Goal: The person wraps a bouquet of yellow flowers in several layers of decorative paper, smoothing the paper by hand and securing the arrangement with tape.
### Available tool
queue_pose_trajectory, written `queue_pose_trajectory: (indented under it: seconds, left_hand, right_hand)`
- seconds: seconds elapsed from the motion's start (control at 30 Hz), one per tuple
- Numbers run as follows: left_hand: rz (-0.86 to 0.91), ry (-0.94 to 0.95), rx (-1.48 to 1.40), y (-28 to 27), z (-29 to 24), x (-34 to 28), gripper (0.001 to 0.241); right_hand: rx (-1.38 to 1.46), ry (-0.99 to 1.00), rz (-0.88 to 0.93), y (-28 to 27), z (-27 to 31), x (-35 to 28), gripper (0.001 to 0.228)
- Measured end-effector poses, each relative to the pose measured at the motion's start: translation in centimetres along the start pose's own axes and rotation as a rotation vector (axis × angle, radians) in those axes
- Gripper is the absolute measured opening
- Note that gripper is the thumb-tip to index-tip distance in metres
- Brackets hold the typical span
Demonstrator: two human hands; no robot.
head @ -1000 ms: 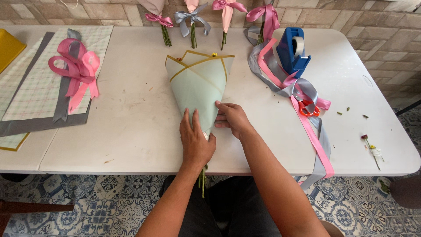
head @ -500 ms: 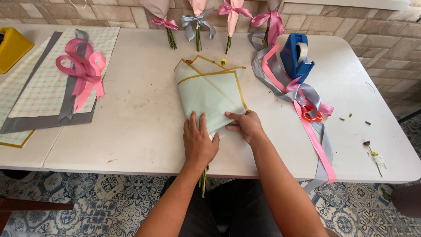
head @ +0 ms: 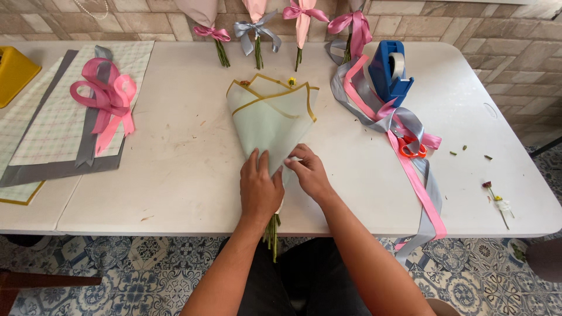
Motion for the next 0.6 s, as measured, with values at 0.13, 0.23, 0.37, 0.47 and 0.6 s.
queue_pose_trajectory:
  seconds: [0.13, 0.23, 0.37, 0.47, 0.6]
  left_hand:
    - [-0.053, -0.004, -0.105, -0.2, 1.0, 0.1, 0.044]
    - [-0.104, -0.013, -0.158, -0.6, 1.1, 0.4, 0.042]
    - [-0.247, 0.065, -0.057, -0.7, 2.3, 0.5, 0.035]
    - [-0.327, 0.101, -0.084, -0.3, 3.7, 0.8, 0.025]
    - [-0.329, 0.119, -0.115, -1.2, 4.3, 1.7, 0.015]
  right_hand:
    - [-0.427, -0.289, 0.081, 1.4, 5.8, -2.2, 0.034]
    - [-0.816, -0.506, 0.116, 2.6, 4.2, -2.1, 0.032]
    - [-0.948, -0.586, 0.17, 3.5, 4.4, -2.1, 0.033]
    - [-1.005, -0.606, 0.193, 3.9, 5.6, -2.3, 0.03]
    - [-1.084, -0.678, 0.238, 4.2, 6.5, -2.1, 0.031]
Point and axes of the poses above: each hand's wrist, its own x-axis towards the middle knuckle, its own y-axis out of the palm, z = x × y, the point moved 2 cm from there along x, towards the middle knuckle, and after that the axes turned 2 degrees about -z, right-handed, at the moved point
